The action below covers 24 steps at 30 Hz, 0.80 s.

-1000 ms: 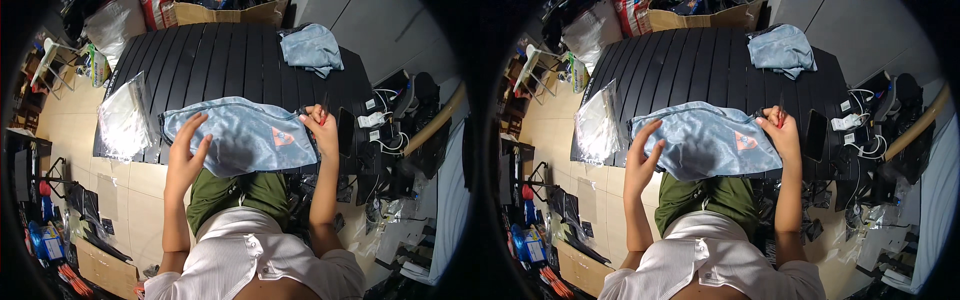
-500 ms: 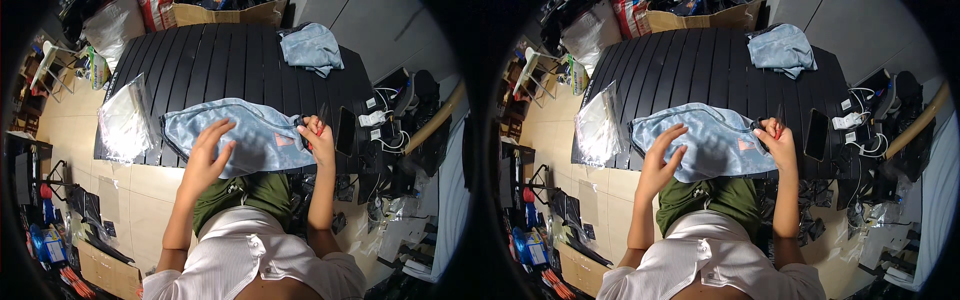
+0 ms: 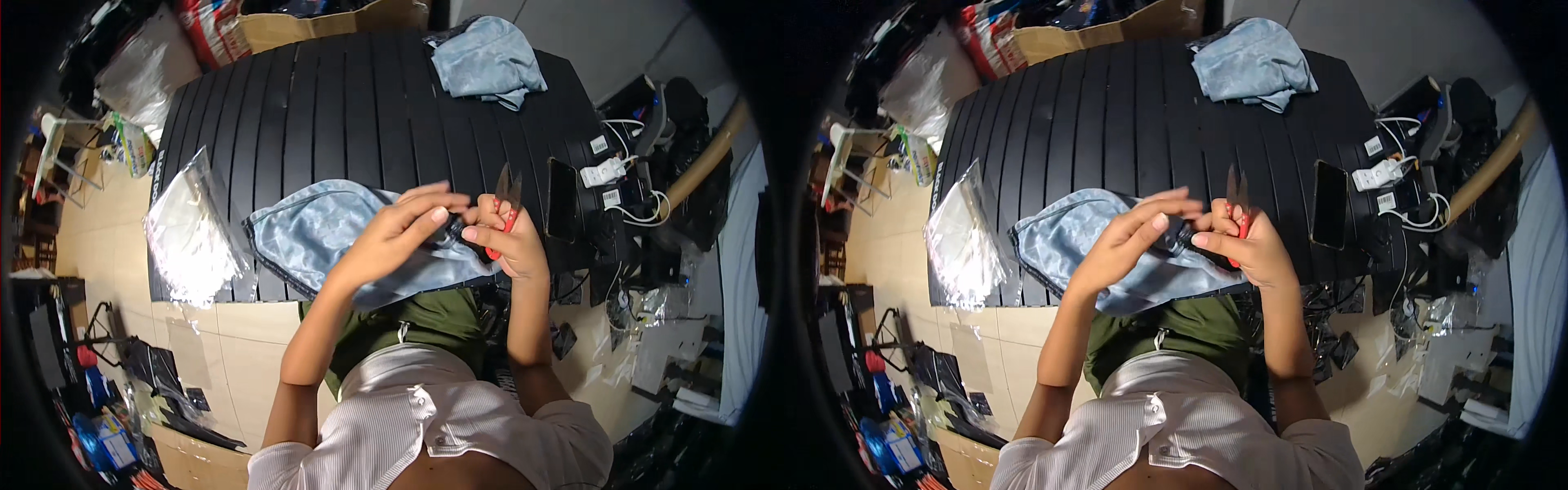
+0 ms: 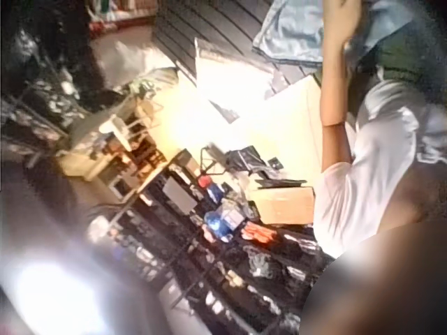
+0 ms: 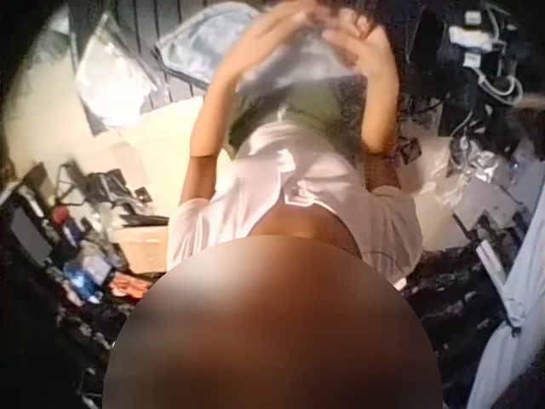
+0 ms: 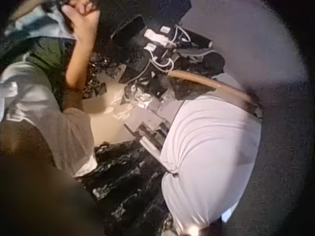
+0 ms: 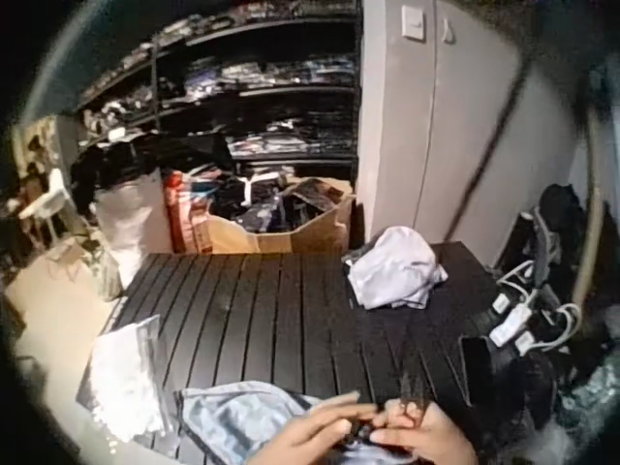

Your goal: Trimming loose threads from fabric arm sleeves, folding them, and placing them into clear plastic packaging.

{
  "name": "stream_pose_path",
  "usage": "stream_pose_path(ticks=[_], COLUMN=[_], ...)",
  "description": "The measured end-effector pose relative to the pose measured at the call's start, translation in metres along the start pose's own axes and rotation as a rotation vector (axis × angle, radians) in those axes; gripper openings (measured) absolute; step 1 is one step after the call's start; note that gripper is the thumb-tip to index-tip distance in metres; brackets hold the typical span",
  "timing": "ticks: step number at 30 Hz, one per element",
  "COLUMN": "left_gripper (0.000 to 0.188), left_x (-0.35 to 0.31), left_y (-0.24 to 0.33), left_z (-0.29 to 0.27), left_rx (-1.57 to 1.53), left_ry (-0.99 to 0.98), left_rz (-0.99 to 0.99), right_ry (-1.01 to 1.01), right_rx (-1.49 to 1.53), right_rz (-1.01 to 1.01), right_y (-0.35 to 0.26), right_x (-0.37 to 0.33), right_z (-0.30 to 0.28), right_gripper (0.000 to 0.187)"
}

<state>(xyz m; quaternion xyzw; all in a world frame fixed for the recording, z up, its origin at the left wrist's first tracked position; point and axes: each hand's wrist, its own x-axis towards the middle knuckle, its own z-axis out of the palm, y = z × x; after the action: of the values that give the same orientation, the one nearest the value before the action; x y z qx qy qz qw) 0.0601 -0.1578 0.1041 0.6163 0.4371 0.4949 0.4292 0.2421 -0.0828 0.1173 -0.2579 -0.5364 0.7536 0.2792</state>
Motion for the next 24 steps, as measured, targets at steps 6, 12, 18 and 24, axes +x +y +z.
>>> stream_pose_path(ticks=[6, 12, 18, 24], left_gripper=[0.013, 0.013, 0.017, 0.019], left_x=[0.016, 0.012, 0.000, -0.013], left_y=[-0.011, -0.015, -0.005, 0.013], left_z=[-0.006, -0.011, -0.014, -0.008], left_rx=[-0.408, -0.617, -0.748, -0.766], left_ry=[-0.185, -0.217, -0.035, 0.265], left_rz=[-0.380, -0.458, -0.490, -0.516], right_ry=[0.073, -0.011, 0.170, 0.360], right_rx=[-0.052, 0.006, -0.214, -0.520], right_rz=[0.004, 0.023, -0.228, -0.289], right_y=[0.002, 0.000, 0.008, -0.004], right_x=[-0.003, 0.004, 0.009, -0.012], right_z=[-0.010, -0.012, -0.003, 0.015], right_gripper=[0.035, 0.033, 0.018, 0.037])
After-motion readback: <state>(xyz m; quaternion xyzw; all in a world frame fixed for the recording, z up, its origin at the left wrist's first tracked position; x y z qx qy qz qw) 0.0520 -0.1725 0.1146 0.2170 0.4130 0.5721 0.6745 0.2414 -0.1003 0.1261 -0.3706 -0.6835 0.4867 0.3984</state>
